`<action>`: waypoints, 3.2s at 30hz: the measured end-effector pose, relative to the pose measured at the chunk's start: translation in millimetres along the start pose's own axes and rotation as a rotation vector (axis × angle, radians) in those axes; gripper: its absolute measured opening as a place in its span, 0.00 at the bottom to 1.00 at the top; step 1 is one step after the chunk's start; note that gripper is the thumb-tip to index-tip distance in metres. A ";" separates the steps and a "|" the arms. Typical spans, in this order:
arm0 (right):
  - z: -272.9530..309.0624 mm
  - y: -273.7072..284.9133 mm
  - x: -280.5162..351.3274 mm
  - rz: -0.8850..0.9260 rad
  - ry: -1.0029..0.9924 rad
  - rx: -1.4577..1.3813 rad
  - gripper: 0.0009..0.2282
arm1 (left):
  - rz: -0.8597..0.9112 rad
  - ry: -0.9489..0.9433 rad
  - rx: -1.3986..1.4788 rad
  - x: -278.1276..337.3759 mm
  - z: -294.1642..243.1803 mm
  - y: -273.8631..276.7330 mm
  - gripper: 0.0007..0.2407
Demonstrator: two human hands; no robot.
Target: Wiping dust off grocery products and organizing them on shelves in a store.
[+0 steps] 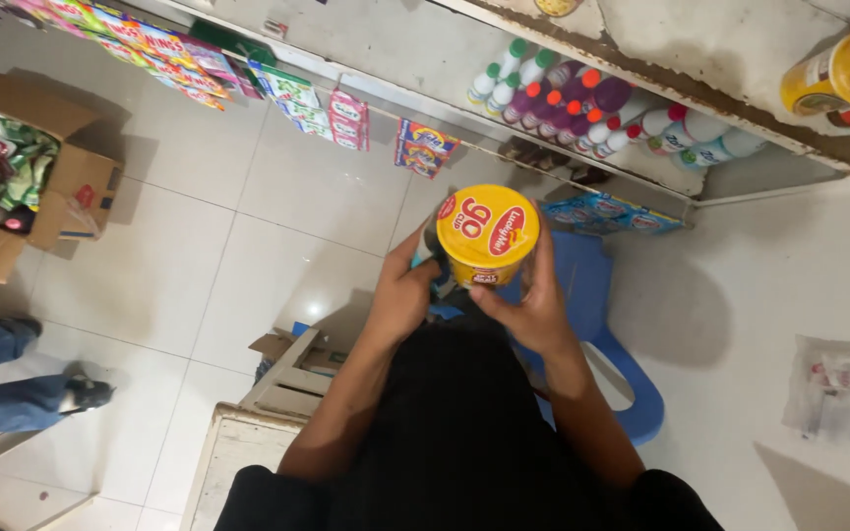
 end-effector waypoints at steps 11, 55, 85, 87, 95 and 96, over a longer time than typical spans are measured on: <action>-35.5 32.4 2.6 -0.266 -0.079 -0.075 0.39 | 0.038 -0.094 0.012 -2.9 -27.0 -24.8 0.29; 0.9 44.9 -11.5 -0.291 0.088 0.181 0.39 | 0.006 0.001 0.009 -17.3 -0.2 -19.7 0.29; -14.0 28.4 -13.8 -0.296 0.071 0.194 0.39 | 0.045 -0.104 -0.067 -7.9 -43.8 -31.1 0.29; -16.5 33.5 -14.7 -0.310 0.070 0.211 0.38 | 0.049 -0.107 -0.059 -5.7 -46.9 -31.4 0.29; 15.2 16.0 -14.1 -0.266 0.114 0.197 0.39 | 0.015 -0.158 -0.058 -15.0 -51.2 -22.8 0.29; 11.6 15.5 -12.7 -0.267 0.114 0.197 0.39 | 0.016 -0.158 -0.058 -13.1 -49.8 -24.7 0.29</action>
Point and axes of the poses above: each hand's wrist, its own x-axis away from the middle knuckle, its own y-axis out of the back of the hand, z = x × y, the point moved 7 cm from there along -x, towards the middle knuckle, and after that the axes turned 8 degrees about -z, right-handed, at the moved point
